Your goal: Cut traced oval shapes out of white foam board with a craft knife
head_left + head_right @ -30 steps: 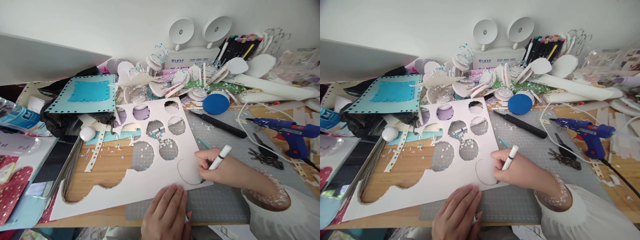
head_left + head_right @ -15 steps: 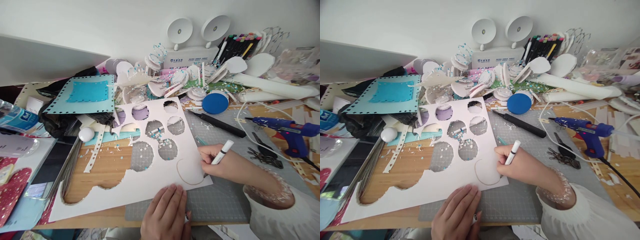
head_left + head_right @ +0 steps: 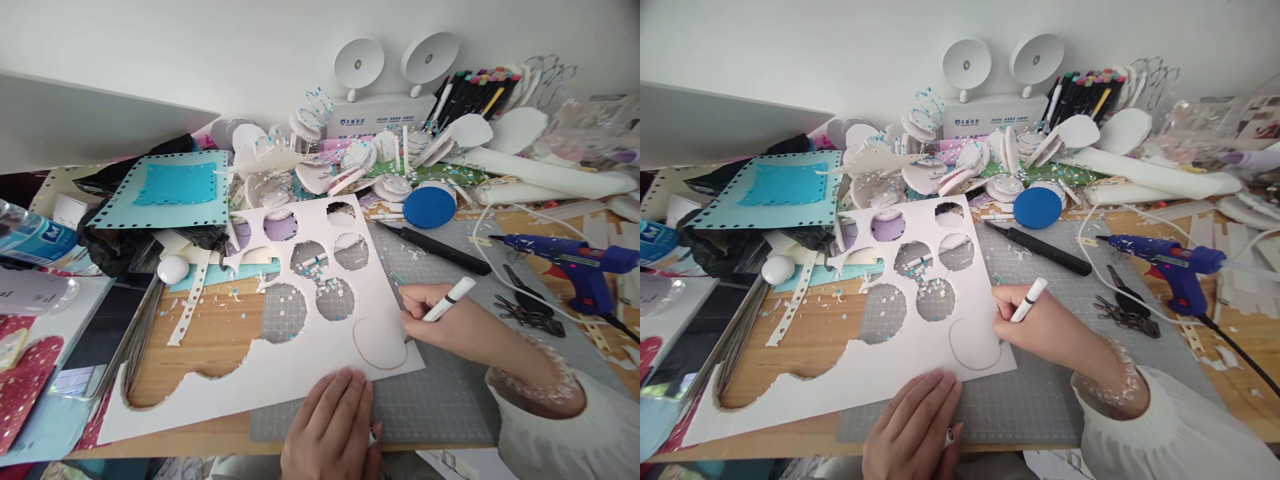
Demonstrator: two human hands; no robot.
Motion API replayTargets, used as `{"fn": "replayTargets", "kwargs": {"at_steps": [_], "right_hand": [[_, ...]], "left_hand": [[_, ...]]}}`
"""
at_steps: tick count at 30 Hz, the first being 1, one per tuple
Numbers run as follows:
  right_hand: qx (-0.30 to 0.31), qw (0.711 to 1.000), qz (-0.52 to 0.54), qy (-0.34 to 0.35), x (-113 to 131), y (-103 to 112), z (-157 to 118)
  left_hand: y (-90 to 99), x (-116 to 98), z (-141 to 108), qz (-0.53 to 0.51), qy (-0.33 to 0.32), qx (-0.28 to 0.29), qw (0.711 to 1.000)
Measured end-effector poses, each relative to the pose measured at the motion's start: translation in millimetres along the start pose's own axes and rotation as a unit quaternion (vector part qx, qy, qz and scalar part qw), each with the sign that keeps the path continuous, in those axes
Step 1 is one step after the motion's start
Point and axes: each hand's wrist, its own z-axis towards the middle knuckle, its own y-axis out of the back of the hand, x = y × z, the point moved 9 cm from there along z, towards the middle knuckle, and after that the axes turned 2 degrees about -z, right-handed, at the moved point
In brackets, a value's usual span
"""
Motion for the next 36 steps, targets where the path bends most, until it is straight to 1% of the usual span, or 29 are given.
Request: {"fn": "replayTargets", "kwargs": {"at_steps": [7, 15, 19, 28, 32, 33, 36], "right_hand": [[-0.047, 0.999, -0.006, 0.007, 2.5, 8.1, 1.6], [-0.126, 0.992, -0.018, 0.02, 7.2, 20.3, 1.9], [-0.165, 0.986, -0.016, 0.029, 6.6, 22.9, 2.4], [-0.198, 0.979, 0.002, 0.043, 7.1, 20.8, -0.4], [-0.203, 0.978, 0.006, 0.049, 9.4, 18.8, -0.4], [-0.205, 0.977, 0.008, 0.05, 9.5, 18.2, -0.5], [-0.216, 0.975, 0.015, 0.051, 9.2, 16.7, -1.1]], "left_hand": [[-0.2, 0.2, -0.4, -0.002, -0.004, -0.001, 1.0], [-0.6, -0.3, -2.6, -0.004, 0.002, 0.0, 1.0], [-0.7, -0.8, -2.1, -0.005, 0.005, 0.001, 1.0], [-0.6, 1.5, -3.2, -0.006, -0.001, 0.01, 1.0], [-4.2, -0.3, -3.9, -0.009, -0.002, 0.018, 1.0], [-5.0, -0.6, -4.2, -0.012, 0.0, 0.014, 1.0], [-1.5, 1.0, -5.4, -0.019, 0.014, -0.031, 0.999]]}}
